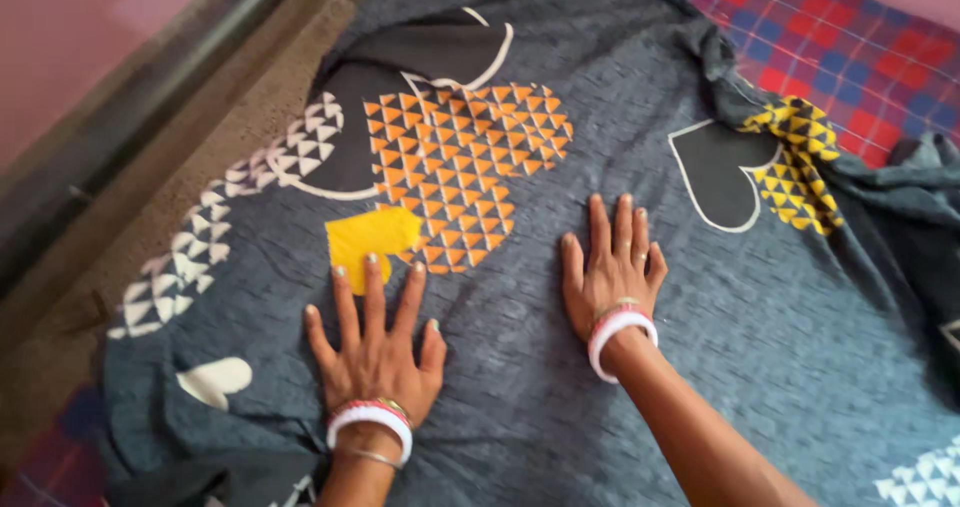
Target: The person spreads and smooths a patterned bedsheet over a mattress on a bed frame, pulling at the edges and using their hands to flatten creases.
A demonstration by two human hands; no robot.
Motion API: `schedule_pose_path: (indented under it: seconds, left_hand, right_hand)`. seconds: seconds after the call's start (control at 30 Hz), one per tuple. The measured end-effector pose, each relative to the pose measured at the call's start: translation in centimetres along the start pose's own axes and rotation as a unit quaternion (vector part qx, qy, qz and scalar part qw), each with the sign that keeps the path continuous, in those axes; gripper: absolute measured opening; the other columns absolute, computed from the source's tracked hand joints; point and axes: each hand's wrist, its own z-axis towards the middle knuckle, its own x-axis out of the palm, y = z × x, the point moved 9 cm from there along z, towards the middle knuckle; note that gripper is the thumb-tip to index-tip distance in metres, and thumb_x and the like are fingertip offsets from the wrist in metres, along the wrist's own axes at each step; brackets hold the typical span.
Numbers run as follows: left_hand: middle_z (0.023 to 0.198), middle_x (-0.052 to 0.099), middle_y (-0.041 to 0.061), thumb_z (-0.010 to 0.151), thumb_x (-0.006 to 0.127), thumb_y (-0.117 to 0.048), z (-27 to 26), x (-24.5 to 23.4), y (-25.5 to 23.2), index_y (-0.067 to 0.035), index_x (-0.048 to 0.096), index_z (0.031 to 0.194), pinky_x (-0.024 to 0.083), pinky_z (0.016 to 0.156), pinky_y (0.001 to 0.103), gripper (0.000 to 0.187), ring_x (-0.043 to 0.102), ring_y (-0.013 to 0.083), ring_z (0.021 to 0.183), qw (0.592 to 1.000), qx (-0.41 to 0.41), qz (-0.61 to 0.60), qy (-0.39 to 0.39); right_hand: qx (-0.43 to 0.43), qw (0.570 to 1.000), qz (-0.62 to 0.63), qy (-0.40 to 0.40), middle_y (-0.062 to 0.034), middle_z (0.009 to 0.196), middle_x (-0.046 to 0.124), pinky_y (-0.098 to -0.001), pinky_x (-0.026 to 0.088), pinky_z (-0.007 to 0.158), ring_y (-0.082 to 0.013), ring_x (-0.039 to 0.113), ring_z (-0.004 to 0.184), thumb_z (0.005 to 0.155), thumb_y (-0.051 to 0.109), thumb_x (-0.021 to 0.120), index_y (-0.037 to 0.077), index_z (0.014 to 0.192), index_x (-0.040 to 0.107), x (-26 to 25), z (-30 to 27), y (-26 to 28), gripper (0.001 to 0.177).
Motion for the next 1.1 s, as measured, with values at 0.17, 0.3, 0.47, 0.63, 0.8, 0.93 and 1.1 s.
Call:
schedule_pose_path:
  seconds: [0.17, 0.3, 0.47, 0.63, 0.8, 0.93, 1.1]
  left_hand:
    - [0.164, 0.031, 0.013, 0.087, 0.054, -0.046, -0.2, -0.2, -0.2, -0.032, 0.042, 0.153, 0.014, 0.116, 0.07, 0.068, 0.018, 0.0419, 0.153, 1.0, 0.006, 0.009, -0.009]
    - [0.166, 0.03, 0.016, 0.091, 0.054, -0.045, -0.6, -0.1, -0.4, -0.03, 0.042, 0.155, 0.014, 0.117, 0.07, 0.067, 0.018, 0.0434, 0.154, 1.0, 0.017, -0.003, -0.025]
    - [0.167, 0.029, 0.018, 0.093, 0.054, -0.044, -1.0, 0.1, -0.3, -0.029, 0.04, 0.159, 0.014, 0.117, 0.071, 0.069, 0.017, 0.0445, 0.154, 0.999, 0.029, -0.001, -0.034]
    - [0.167, 0.028, 0.019, 0.095, 0.051, -0.044, -1.3, 0.4, -0.4, -0.029, 0.04, 0.16, 0.012, 0.117, 0.071, 0.068, 0.016, 0.0453, 0.154, 0.998, 0.037, 0.01, -0.041]
    - [0.169, 0.027, 0.02, 0.1, 0.047, -0.044, -1.5, 0.6, -0.5, -0.027, 0.038, 0.162, 0.011, 0.117, 0.073, 0.065, 0.015, 0.0466, 0.155, 0.998, 0.052, 0.007, -0.046]
    - [0.169, 0.024, 0.022, 0.102, 0.043, -0.045, -1.3, 0.6, -0.5, -0.024, 0.035, 0.163, 0.009, 0.116, 0.074, 0.065, 0.013, 0.0485, 0.155, 0.997, 0.065, -0.011, -0.028]
    - [0.17, 0.019, 0.022, 0.102, 0.04, -0.046, -3.3, 0.6, -0.7, -0.025, 0.033, 0.162, 0.005, 0.117, 0.073, 0.065, 0.008, 0.0485, 0.155, 0.998, 0.048, -0.036, -0.007]
  right_hand:
    - [-0.012, 0.999, -0.048, -0.001, -0.011, 0.167, 0.028, -0.0508, 0.014, 0.118, -0.0293, 0.024, 0.154, 0.1, 0.049, 0.044, 0.019, 0.158, 0.036, -2.6, -4.7, -8.2, 0.065]
    - [0.057, 0.995, -0.085, -0.018, -0.0134, 0.167, 0.03, -0.0519, 0.015, 0.118, -0.0303, 0.024, 0.154, 0.104, 0.051, 0.038, 0.017, 0.16, 0.035, -4.8, -6.9, -18.1, 0.066]
    - [0.172, 0.981, -0.088, -0.007, -0.0129, 0.169, 0.023, -0.0544, 0.013, 0.116, -0.0283, 0.021, 0.156, 0.103, 0.056, 0.033, 0.016, 0.16, 0.03, -6.6, -9.6, -26.3, 0.069]
    - [0.159, 0.987, -0.033, -0.013, -0.0231, 0.167, 0.018, -0.0577, 0.015, 0.116, -0.0391, 0.015, 0.154, 0.103, 0.055, 0.04, 0.018, 0.161, 0.029, -7.9, -12.3, -21.9, 0.07]
    - [-0.063, 0.995, 0.001, 0.077, -0.0183, 0.166, 0.018, -0.0577, 0.009, 0.116, -0.0364, 0.014, 0.153, 0.094, 0.049, 0.051, 0.025, 0.156, 0.036, -4.0, -19.3, -6.7, 0.067]
    - [-0.088, 0.995, -0.013, 0.038, -0.0167, 0.168, 0.02, -0.0584, 0.01, 0.117, -0.0363, 0.015, 0.155, 0.099, 0.046, 0.047, 0.022, 0.158, 0.036, -5.0, -20.6, -4.6, 0.065]
    - [-0.09, 0.995, -0.008, 0.033, -0.0159, 0.168, 0.02, -0.0576, 0.01, 0.117, -0.0363, 0.014, 0.154, 0.098, 0.048, 0.047, 0.023, 0.157, 0.037, -4.9, -20.5, -5.0, 0.065]
